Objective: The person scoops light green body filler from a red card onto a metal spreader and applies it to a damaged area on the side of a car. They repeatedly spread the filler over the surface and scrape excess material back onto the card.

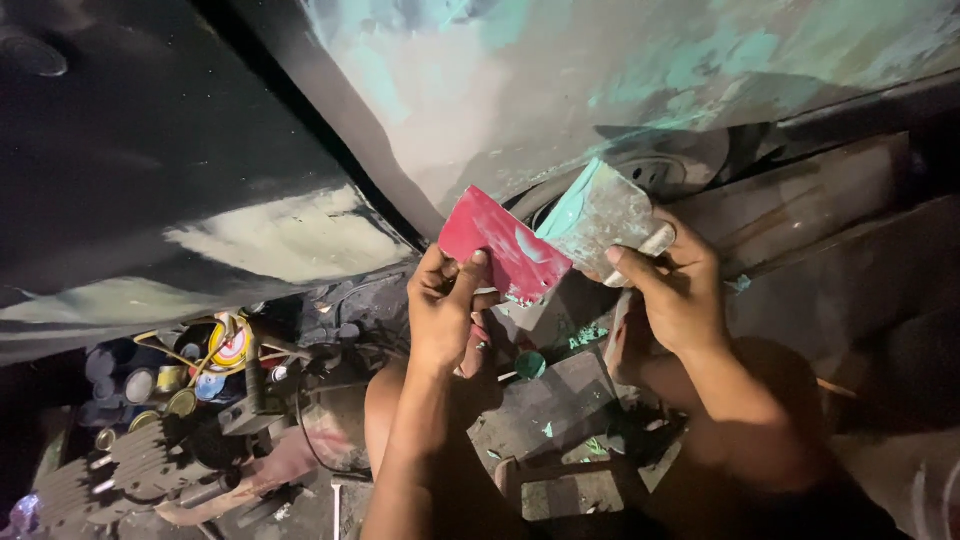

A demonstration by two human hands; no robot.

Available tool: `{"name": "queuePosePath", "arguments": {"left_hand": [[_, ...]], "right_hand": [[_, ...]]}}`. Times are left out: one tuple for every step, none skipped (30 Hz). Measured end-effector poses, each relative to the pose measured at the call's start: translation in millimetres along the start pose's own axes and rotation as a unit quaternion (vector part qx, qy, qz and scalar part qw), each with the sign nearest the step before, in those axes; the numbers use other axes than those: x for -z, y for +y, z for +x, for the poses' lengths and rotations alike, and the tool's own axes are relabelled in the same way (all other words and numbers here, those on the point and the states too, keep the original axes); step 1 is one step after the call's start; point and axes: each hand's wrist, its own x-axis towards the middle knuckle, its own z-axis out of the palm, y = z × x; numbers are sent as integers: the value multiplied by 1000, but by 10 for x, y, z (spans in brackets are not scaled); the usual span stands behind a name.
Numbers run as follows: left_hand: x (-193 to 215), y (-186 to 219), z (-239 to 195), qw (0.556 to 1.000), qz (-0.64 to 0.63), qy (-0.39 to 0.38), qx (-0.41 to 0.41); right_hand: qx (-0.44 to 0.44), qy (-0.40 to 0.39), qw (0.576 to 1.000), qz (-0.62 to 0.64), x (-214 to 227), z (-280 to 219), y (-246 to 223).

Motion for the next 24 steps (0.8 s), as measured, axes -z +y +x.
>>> {"name": "queuePosePath", "arguments": {"left_hand": [[27, -37, 18, 1000, 0, 0, 0], [52, -77, 34, 1000, -1, -6, 0], [77, -118, 51, 1000, -2, -12, 1], [31, -88, 20, 1000, -3, -12, 2], [-16, -57, -11, 1000, -13, -5, 15], [-66, -22, -36, 999, -23, 2, 28], [-63, -41, -36, 999, -24, 2, 28], [-59, -60, -32, 1000, -20, 9, 22], [-56, -78, -28, 1000, -15, 15, 17], [-74, -81, -34, 1000, -15, 15, 17], [-94, -85, -40, 999, -21, 20, 18], [-105, -94, -64, 999, -26, 27, 21], [-106, -102, -63, 999, -26, 29, 22], [-111, -109, -61, 999, -30, 29, 22], [-118, -116, -61, 999, -35, 29, 21], [-128, -103, -56, 999, -35, 28, 21], [-140, -91, -51, 998, -49, 32, 17], [-149, -78, -51, 997, -64, 35, 14], [-93, -132, -9, 997, -63, 34, 14], [-37, -190, 29, 997, -65, 37, 15], [22, -249, 68, 997, -67, 39, 17], [33, -243, 73, 997, -66, 40, 18], [46, -236, 79, 997, -68, 40, 15], [57, -229, 90, 997, -71, 39, 12]], "right_hand": [[0, 0, 1000, 0, -20, -19, -21], [15, -10, 999, -26, -36, -38, -43], [31, -20, 998, -53, -52, -58, -65], [30, -20, 998, -54, -9, -76, -32], [50, -30, 995, -84, 33, -95, 1], [71, -41, 990, -115, 72, -105, 31], [71, -41, 990, -115, -8, -140, 2], [87, -45, 987, -127, -91, -175, -25], [102, -48, 984, -140, -173, -208, -53], [103, -48, 984, -140, -129, -202, -13], [125, -44, 979, -158, -84, -195, 29], [145, -40, 973, -176, -34, -205, 71], [143, -40, 973, -176, -41, -213, 39], [161, -41, 965, -200, -45, -221, 5], [179, -42, 957, -225, -48, -230, -32], [180, -41, 957, -225, -52, -236, -37], [178, -49, 957, -223, -55, -242, -44], [176, -56, 958, -221, -59, -256, -50], [176, -54, 958, -220, -96, -282, -63], [183, -56, 953, -233, -131, -308, -78], [191, -58, 949, -245, -168, -334, -90], [190, -59, 949, -246, -159, -355, -86], [182, -71, 950, -243, -153, -376, -82], [175, -83, 951, -240, -147, -391, -77]]}}
